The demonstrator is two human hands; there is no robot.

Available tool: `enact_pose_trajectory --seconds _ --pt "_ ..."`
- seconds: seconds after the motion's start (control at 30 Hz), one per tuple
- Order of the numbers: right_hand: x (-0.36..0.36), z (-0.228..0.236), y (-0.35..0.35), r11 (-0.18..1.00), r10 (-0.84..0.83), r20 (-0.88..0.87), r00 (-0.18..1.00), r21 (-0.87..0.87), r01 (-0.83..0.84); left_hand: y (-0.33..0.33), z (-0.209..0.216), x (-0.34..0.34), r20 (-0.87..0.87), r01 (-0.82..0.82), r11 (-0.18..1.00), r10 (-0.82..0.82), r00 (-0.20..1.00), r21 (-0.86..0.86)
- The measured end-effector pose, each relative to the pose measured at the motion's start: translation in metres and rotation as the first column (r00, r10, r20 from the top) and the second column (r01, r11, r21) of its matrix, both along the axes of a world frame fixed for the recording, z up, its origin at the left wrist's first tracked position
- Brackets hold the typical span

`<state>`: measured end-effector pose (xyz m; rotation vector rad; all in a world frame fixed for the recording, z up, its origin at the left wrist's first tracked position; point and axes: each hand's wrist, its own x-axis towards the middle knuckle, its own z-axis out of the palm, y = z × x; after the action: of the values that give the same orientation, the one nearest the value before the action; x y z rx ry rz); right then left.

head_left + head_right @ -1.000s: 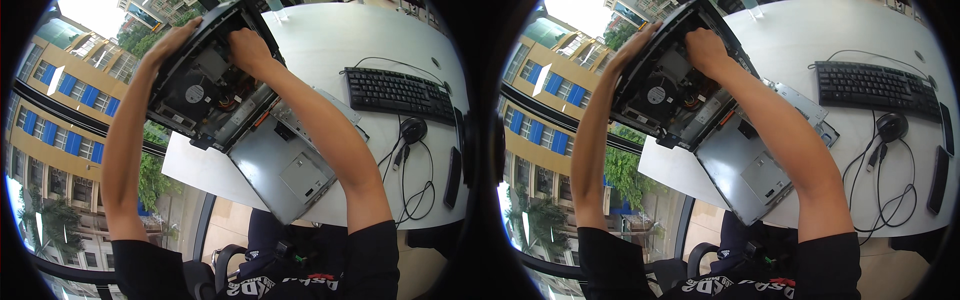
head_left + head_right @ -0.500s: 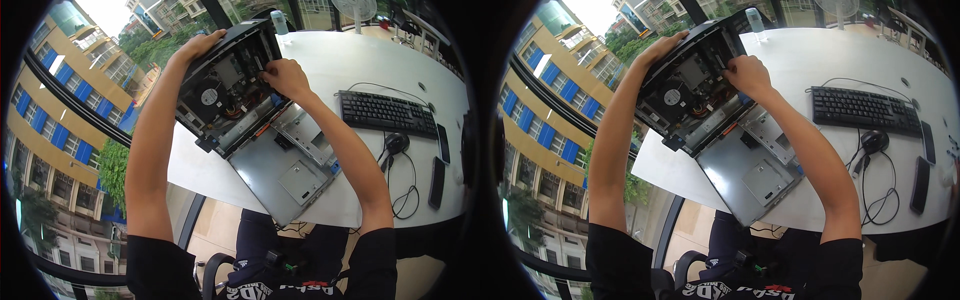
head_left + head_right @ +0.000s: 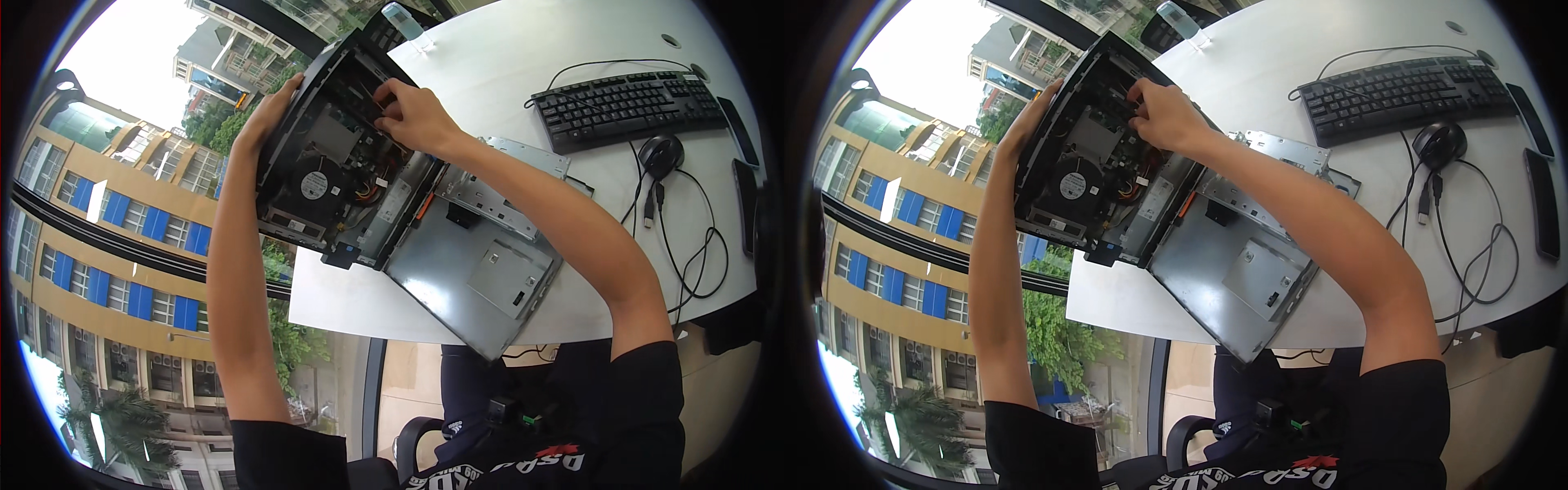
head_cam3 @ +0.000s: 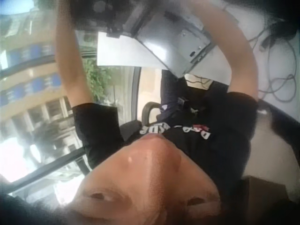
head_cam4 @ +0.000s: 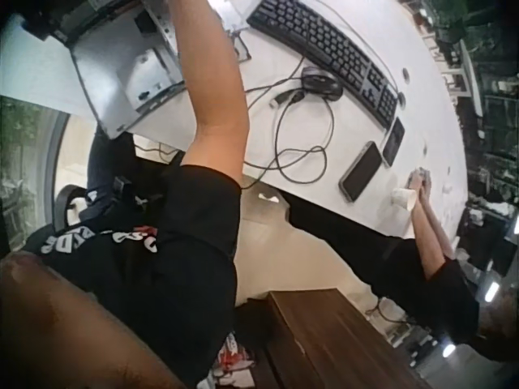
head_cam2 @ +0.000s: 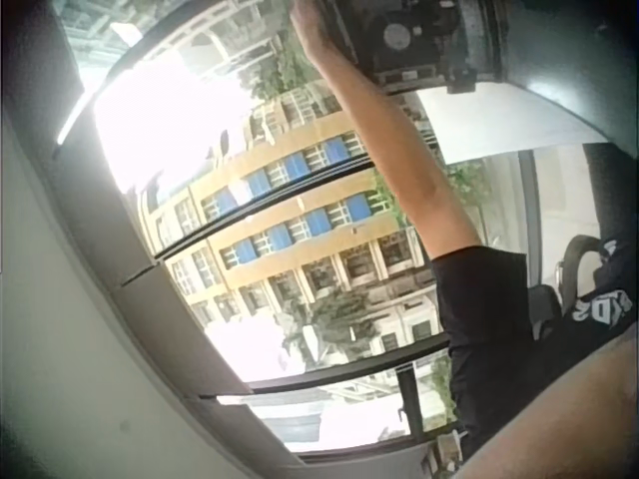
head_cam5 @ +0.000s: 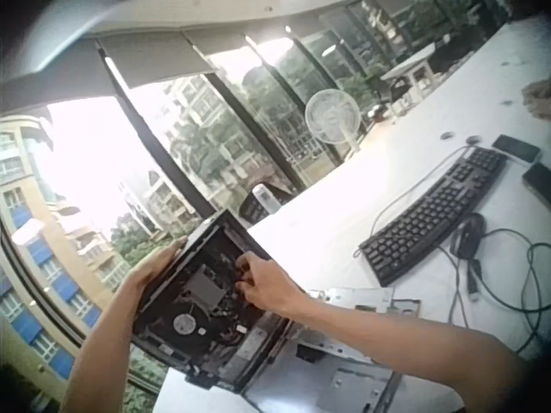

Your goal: The recorder is disassembling a desktop computer, removing components like RAM and cables.

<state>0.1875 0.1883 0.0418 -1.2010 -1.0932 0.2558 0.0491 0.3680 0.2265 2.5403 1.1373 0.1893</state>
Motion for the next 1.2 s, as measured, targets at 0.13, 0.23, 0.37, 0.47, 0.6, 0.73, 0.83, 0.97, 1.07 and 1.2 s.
enact_pose_trajectory --seconds 0.13,0.23,0.37,0.47,0.6,0.73,0.83,0.97,1.07,1.2 --pt "-0.004 0.007 0.009 0.993 -0.118 0.129 0.985 0.018 0.117 -0.015 0.000 0.001 -0.015 -0.046 0.998 0.047 0.999 0.036" --pt "-0.003 0.014 0.015 0.985 -0.173 0.197 0.965 0.041 0.169 -0.021 0.000 0.000 0.006 -0.048 0.999 0.048 0.999 -0.004" --pt "-0.006 0.019 0.024 0.974 -0.225 0.236 0.945 0.052 0.218 -0.016 -0.006 -0.001 0.110 -0.043 0.999 0.042 0.993 0.006" --pt "-0.009 0.021 0.032 0.972 -0.235 0.252 0.939 0.029 0.235 -0.010 -0.008 -0.002 0.130 -0.028 1.000 0.027 0.991 0.008" --pt "-0.009 0.020 0.037 0.971 -0.237 0.258 0.936 0.058 0.230 -0.005 -0.006 -0.003 0.117 0.006 1.000 -0.005 0.993 -0.005" --pt "-0.007 0.015 0.042 0.965 -0.257 0.249 0.934 0.111 0.236 -0.023 -0.004 0.002 0.064 -0.042 0.998 0.045 0.997 -0.049" --pt "-0.009 0.014 0.043 0.967 -0.250 0.227 0.941 0.117 0.228 -0.020 -0.003 -0.001 0.057 -0.044 0.998 0.046 0.997 -0.035" --pt "-0.010 0.012 0.047 0.962 -0.264 0.215 0.940 0.133 0.240 -0.011 -0.004 -0.003 0.082 -0.035 0.999 0.034 0.996 0.012" --pt "-0.007 0.010 0.044 0.964 -0.252 0.211 0.944 0.135 0.227 -0.013 -0.005 -0.001 0.069 -0.055 0.998 0.057 0.996 -0.031" --pt "-0.006 0.009 0.047 0.965 -0.250 0.210 0.945 0.138 0.224 -0.017 -0.007 0.000 0.071 -0.039 0.999 0.040 0.997 -0.013"
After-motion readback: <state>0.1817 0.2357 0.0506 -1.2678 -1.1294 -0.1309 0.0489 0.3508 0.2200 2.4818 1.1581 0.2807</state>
